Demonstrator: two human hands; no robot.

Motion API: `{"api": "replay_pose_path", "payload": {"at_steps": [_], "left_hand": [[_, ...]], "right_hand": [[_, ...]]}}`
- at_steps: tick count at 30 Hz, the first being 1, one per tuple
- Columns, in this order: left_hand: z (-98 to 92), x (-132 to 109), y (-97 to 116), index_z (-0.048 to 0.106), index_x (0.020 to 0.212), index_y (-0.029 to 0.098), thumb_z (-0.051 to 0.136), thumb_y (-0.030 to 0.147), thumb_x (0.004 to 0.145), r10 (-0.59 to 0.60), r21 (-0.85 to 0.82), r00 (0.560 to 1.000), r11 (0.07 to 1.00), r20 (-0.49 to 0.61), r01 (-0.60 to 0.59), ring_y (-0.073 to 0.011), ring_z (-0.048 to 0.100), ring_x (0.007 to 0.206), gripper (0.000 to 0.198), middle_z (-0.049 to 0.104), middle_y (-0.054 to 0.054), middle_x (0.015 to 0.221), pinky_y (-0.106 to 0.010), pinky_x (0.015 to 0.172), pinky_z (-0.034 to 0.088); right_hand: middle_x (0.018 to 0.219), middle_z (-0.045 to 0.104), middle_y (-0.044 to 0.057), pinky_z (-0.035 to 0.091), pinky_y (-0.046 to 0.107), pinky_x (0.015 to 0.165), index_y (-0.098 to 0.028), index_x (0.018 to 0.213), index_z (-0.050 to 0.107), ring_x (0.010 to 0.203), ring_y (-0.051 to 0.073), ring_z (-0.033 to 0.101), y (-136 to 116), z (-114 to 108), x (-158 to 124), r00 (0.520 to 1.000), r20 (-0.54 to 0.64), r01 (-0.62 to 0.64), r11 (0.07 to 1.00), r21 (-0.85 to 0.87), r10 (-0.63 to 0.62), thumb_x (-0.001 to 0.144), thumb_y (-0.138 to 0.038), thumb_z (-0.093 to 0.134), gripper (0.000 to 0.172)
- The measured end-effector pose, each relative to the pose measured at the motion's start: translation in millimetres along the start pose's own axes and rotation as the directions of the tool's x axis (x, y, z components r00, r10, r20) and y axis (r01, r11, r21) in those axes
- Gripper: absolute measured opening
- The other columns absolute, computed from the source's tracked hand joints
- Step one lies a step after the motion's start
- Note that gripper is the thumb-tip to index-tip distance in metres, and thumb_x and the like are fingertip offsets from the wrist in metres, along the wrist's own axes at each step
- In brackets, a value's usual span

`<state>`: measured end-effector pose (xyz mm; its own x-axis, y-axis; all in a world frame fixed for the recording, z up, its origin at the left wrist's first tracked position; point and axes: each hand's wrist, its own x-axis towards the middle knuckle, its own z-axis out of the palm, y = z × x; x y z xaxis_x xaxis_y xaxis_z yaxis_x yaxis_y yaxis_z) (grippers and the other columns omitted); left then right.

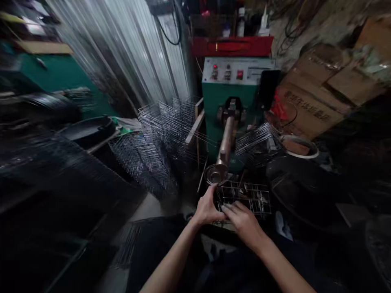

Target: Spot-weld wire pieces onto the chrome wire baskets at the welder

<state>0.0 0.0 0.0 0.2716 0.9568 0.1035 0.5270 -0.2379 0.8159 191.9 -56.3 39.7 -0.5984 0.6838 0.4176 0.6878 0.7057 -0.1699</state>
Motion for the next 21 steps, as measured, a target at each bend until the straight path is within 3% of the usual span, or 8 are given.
{"api": "replay_pose_path", "payload": {"at_steps": [4,13,21], "left_hand": [[2.7,11.5,-2.7,0.029,0.149,0.025,0.085,0.039,0.049,-0.008,-0.002,1.000,1.000,0.007,0.008,-0.0372,0.057,0.125,0.115,0.051,-0.011,0.145,-0.051,0.103,0.049],[0.4,19.0,-1.9,0.035,0.145,0.024,0.087,0.037,0.050,0.019,-0.118,0.999,0.993,-0.040,-0.023,-0.0332,0.058,0.125,0.109,0.054,-0.009,0.141,-0.046,0.104,0.049],[1.2,15.9,3.1,0.034,0.145,0.027,0.087,0.042,0.050,-0.040,0.004,0.997,0.999,-0.067,0.040,-0.0370,0.061,0.117,0.109,0.054,-0.010,0.140,-0.049,0.097,0.050]], "right_hand": [[0.118,0.071,0.011,0.058,0.046,0.095,-0.015,0.126,0.064,0.106,0.026,0.068,12.1,3.2,4.7,1.000,-0.010,-0.010,1.000,0.011,0.010,0.096,-0.004,0.043,0.038],[0.116,0.072,0.009,0.057,0.044,0.094,-0.020,0.126,0.065,0.102,0.023,0.069,21.6,5.9,16.7,1.000,-0.019,-0.007,0.998,0.070,0.008,0.096,-0.006,0.048,0.037],[0.108,0.071,0.008,0.056,0.038,0.089,-0.023,0.123,0.063,0.098,0.023,0.068,16.9,-0.3,19.9,0.991,-0.116,-0.049,0.982,0.184,0.071,0.097,-0.009,0.046,0.034]]}}
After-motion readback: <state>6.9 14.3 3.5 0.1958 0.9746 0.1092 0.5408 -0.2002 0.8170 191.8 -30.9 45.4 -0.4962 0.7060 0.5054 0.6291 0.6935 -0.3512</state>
